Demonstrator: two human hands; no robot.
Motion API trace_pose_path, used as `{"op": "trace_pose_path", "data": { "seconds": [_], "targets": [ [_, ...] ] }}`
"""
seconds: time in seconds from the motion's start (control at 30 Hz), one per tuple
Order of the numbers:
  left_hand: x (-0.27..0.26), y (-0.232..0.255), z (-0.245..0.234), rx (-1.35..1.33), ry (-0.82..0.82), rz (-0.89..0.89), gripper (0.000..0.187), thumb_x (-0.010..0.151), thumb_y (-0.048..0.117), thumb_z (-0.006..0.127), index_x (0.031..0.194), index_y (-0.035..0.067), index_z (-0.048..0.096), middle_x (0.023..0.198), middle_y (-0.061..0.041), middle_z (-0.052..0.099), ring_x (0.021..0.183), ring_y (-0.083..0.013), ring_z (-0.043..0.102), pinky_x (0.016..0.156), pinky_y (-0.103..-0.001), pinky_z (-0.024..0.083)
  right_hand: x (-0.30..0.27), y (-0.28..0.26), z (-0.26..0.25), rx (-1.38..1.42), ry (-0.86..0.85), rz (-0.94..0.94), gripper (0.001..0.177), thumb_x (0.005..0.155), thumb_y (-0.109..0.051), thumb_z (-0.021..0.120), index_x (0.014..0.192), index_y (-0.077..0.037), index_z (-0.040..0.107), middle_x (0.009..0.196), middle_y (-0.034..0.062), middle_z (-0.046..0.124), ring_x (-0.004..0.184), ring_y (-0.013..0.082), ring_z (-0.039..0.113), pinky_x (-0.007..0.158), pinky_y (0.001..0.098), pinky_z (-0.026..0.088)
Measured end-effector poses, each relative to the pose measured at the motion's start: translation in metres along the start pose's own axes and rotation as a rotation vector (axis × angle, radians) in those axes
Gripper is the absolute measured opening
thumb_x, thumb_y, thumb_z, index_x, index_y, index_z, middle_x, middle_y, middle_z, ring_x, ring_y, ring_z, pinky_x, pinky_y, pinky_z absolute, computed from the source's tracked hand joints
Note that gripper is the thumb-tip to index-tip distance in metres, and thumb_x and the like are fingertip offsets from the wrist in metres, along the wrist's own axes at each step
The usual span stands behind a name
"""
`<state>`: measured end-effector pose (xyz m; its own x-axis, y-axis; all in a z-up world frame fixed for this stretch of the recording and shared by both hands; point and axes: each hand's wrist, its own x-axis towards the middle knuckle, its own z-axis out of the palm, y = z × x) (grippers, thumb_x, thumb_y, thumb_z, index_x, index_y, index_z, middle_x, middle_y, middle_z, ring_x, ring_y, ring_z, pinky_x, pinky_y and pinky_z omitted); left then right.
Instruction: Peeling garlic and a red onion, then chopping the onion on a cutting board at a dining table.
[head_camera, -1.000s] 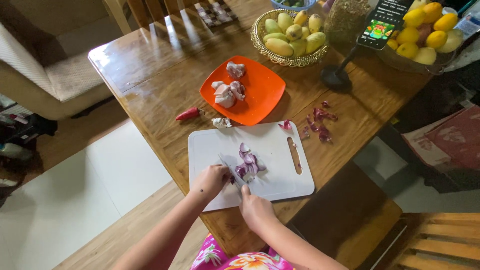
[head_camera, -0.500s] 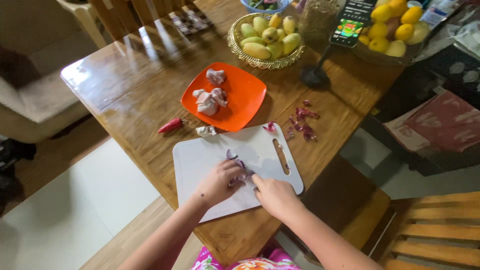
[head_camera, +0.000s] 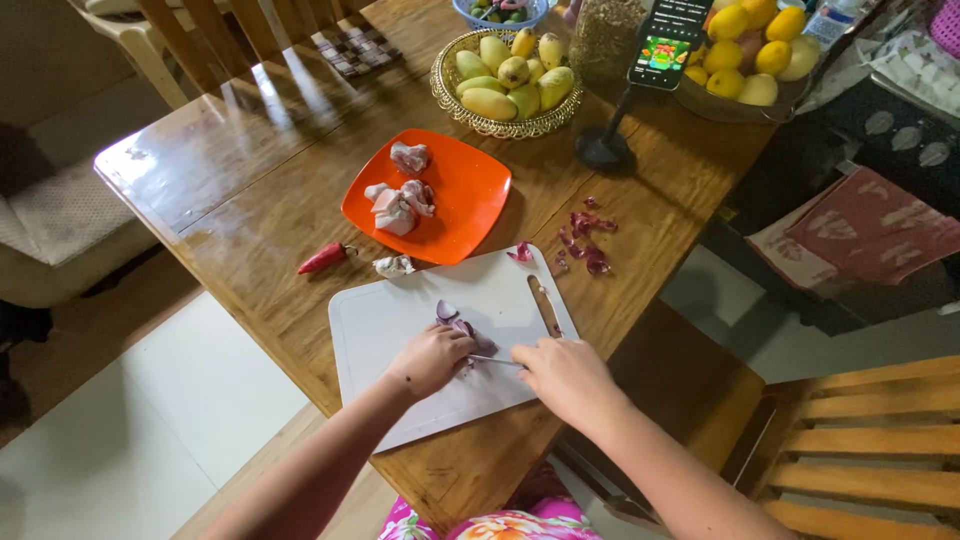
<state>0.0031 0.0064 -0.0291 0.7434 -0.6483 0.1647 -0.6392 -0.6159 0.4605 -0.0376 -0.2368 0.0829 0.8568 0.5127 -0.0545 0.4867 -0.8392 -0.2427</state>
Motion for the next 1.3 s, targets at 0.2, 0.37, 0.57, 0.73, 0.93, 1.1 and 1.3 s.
{"op": "trace_pose_path", "data": {
  "seconds": [0.2, 0.37, 0.57, 0.73, 0.93, 1.1, 1.3],
  "targets": [
    [-0.004, -0.006, -0.022, -0.074, 0.116, -0.202, 0.031, 0.081, 0.017, 0.074, 0.111, 0.009, 0.07, 0.115, -0.013, 0.066, 0.116, -0.0345, 0.057, 0.103, -0.041, 0.047, -0.005, 0.027, -0.022, 0.074, -0.081, 0.191, 0.025, 0.085, -0.028, 0.073, 0.107, -0.017, 0.069, 0.097, 0.0118, 0.072, 0.097, 0.0345, 0.069, 0.081, 0.0482, 0.055],
    [0.009, -0.023, -0.003, -0.087, 0.197, -0.216, 0.056, 0.085, 0.017, 0.07, 0.137, 0.002, 0.056, 0.14, -0.019, 0.054, 0.128, -0.0399, 0.049, 0.108, -0.046, 0.041, 0.001, 0.056, 0.023, 0.104, -0.043, 0.297, 0.026, 0.09, -0.024, 0.068, 0.113, -0.013, 0.065, 0.104, 0.0163, 0.069, 0.102, 0.0378, 0.066, 0.085, 0.0494, 0.054],
    [0.012, -0.041, 0.029, -0.007, 0.059, -0.369, 0.054, 0.09, 0.018, 0.064, 0.14, 0.003, 0.054, 0.147, -0.018, 0.049, 0.135, -0.0388, 0.045, 0.109, -0.045, 0.04, 0.002, 0.062, 0.109, 0.177, 0.053, 0.37, 0.027, 0.098, -0.014, 0.052, 0.124, -0.01, 0.057, 0.112, 0.0251, 0.062, 0.101, 0.045, 0.064, 0.086, 0.0534, 0.054],
    [-0.007, -0.025, 0.008, -0.055, -0.035, -0.386, 0.041, 0.098, 0.023, 0.058, 0.136, 0.008, 0.06, 0.144, -0.011, 0.057, 0.136, -0.0332, 0.051, 0.114, -0.041, 0.043, -0.017, 0.023, 0.114, 0.222, 0.04, 0.337, 0.024, 0.1, -0.017, 0.053, 0.123, -0.008, 0.052, 0.112, 0.0249, 0.06, 0.101, 0.046, 0.064, 0.086, 0.0535, 0.054],
    [-0.034, -0.008, 0.007, -0.13, 0.195, -0.414, 0.067, 0.091, 0.037, 0.065, 0.146, 0.004, 0.046, 0.153, -0.023, 0.042, 0.141, -0.0416, 0.039, 0.116, -0.047, 0.034, -0.021, 0.031, 0.131, 0.427, 0.275, 0.276, 0.037, 0.094, -0.012, 0.061, 0.13, -0.007, 0.052, 0.117, 0.0253, 0.064, 0.108, 0.0463, 0.063, 0.091, 0.0509, 0.054],
    [-0.037, -0.006, 0.061, -0.084, 0.419, -0.432, 0.079, 0.092, 0.045, 0.066, 0.153, 0.002, 0.039, 0.159, -0.029, 0.033, 0.15, -0.0436, 0.027, 0.124, -0.052, 0.013, -0.033, 0.034, 0.164, 0.546, 0.323, 0.335, 0.054, 0.091, -0.009, 0.062, 0.143, -0.008, 0.046, 0.131, 0.0266, 0.063, 0.117, 0.0452, 0.061, 0.096, 0.05, 0.051],
    [-0.007, 0.019, 0.068, -0.097, 0.439, -0.513, 0.073, 0.09, 0.047, 0.069, 0.15, 0.01, 0.048, 0.157, -0.025, 0.038, 0.148, -0.0426, 0.032, 0.124, -0.05, 0.019, -0.026, -0.006, 0.181, 0.671, 0.351, 0.265, 0.05, 0.091, -0.004, 0.06, 0.14, -0.009, 0.05, 0.131, 0.0248, 0.066, 0.119, 0.0436, 0.063, 0.098, 0.049, 0.052]
  ]
}}
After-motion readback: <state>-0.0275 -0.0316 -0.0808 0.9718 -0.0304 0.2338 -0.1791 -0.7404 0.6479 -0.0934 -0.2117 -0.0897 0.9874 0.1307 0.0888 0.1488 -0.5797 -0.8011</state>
